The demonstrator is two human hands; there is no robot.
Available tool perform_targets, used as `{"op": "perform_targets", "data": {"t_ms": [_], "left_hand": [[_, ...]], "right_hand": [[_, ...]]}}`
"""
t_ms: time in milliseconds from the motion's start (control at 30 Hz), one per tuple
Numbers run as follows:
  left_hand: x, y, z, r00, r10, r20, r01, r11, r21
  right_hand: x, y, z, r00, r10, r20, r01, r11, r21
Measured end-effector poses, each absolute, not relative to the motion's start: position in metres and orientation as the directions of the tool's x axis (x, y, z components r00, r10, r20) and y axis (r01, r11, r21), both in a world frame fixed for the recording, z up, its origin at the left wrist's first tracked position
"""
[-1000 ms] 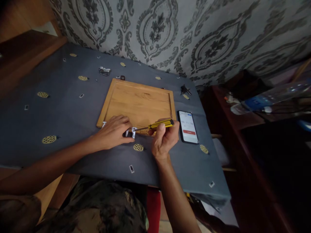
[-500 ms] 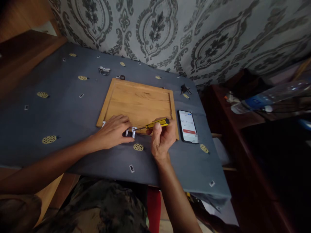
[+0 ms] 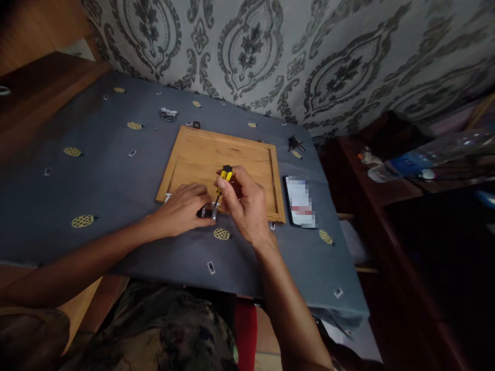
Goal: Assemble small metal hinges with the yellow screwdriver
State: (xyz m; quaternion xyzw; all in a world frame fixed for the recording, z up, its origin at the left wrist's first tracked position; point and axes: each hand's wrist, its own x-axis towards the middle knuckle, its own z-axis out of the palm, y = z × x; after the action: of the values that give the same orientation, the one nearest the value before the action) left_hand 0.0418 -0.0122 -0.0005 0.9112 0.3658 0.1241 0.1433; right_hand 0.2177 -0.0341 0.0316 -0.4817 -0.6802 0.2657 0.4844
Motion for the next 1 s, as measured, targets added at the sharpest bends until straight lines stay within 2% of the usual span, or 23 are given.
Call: {"op": "perform_targets", "data": {"t_ms": [233,533,633,833,1000], "left_hand": [[0.044,-0.013,0.007,0.693,0.719,0.047,0.662,-0.661,0.355],[0.044,-0.013,0.001,0.697,0.713,0.077,0.657,-0.677,0.331],[0.044,-0.012,0.002,0.699,0.712,0.071,0.659,-0.680,0.322],[0.045,-0.012,0.002,0.692,0.719,0.061,0.672,-0.673,0.308],[0.045,-0.011,-0.003,0.691,0.716,0.094,0.665,-0.682,0.304]], "right_hand": [[0.225,-0.034,0.022,-0.010,0.911,0.413,0.283,0.398,-0.873],[0.224,-0.029,0.014,0.118,0.915,0.387,0.201,0.359,-0.911],[0.225,-0.026,0.018,0.063,0.933,0.354,0.201,0.335,-0.921],[0.229,-0.024,0.034,-0.196,0.941,0.277,0.174,0.311,-0.934],[0.225,-0.021,0.028,-0.084,0.948,0.307,0.123,0.316,-0.941]]}}
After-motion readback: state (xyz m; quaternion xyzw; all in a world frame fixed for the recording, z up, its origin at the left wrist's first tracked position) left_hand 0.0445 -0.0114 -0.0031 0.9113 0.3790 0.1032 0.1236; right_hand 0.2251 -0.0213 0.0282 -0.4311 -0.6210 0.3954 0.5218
